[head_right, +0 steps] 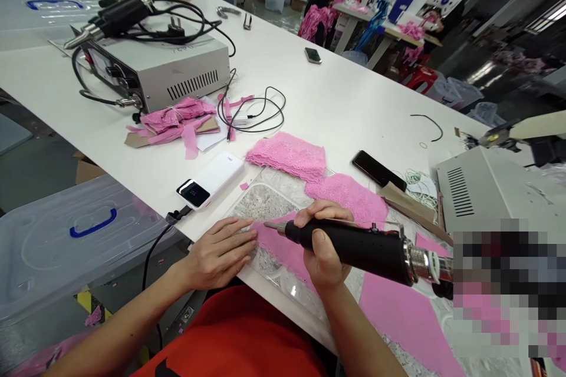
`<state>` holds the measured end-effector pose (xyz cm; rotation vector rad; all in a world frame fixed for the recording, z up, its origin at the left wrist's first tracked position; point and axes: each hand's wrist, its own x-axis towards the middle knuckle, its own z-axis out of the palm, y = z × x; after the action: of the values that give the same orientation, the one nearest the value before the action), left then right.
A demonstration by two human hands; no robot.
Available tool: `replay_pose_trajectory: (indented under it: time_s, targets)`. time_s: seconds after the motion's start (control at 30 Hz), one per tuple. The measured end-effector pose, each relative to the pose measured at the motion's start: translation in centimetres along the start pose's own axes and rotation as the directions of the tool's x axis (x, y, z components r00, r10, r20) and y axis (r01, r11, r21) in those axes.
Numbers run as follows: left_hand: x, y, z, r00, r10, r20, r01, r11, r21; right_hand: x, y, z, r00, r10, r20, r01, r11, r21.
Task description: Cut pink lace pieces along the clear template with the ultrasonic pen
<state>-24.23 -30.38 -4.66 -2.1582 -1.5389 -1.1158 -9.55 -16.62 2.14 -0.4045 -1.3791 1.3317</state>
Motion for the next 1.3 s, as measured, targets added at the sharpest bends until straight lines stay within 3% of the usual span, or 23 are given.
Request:
replay_pose_trajectory:
  time_s: [0.33,0.8,0.93,1.07,1.17,1.3]
  targets:
    - [0.1,0.1,0.0,1.0,-0.006,0.004,0.006,1.0,0.012,-0.5,0.5,1.2,0.998,-0.016,0.062,0.014,0.999,0.043]
    - [-0.1,-0.3,-0.2,0.999,-0.002,0.033,0.003,1.0,-0.015,-0.1,0.7,0.8,0.994,-0.061,0.094,0.056,0.997,0.053]
    - [0.3,-0.7,-0.2,1.0,-0.004,0.008,0.004,0.999,-0.046,1.0,-1.1,-1.5,0.994,-0.086,-0.063,0.088,0.995,0.036]
    - [1.7,0.9,0.2,1.0,0.009,0.005,-0.009,0.998,-0.069,1.4,-3.5,-6.3,0.951,-0.157,-0.267,0.139,0.987,-0.085]
    - [3.3,2.7,1.4,0.999,0.034,0.035,-0.03,0.993,-0.11,1.1,-4.1,-9.3,0.91,-0.156,-0.383,0.129,0.987,-0.098]
    - [5.4,3.8,3.8,0.992,0.029,0.126,-0.023,0.999,-0.048,0.4,-3.5,-10.3,0.902,-0.107,-0.419,0.084,0.994,-0.071]
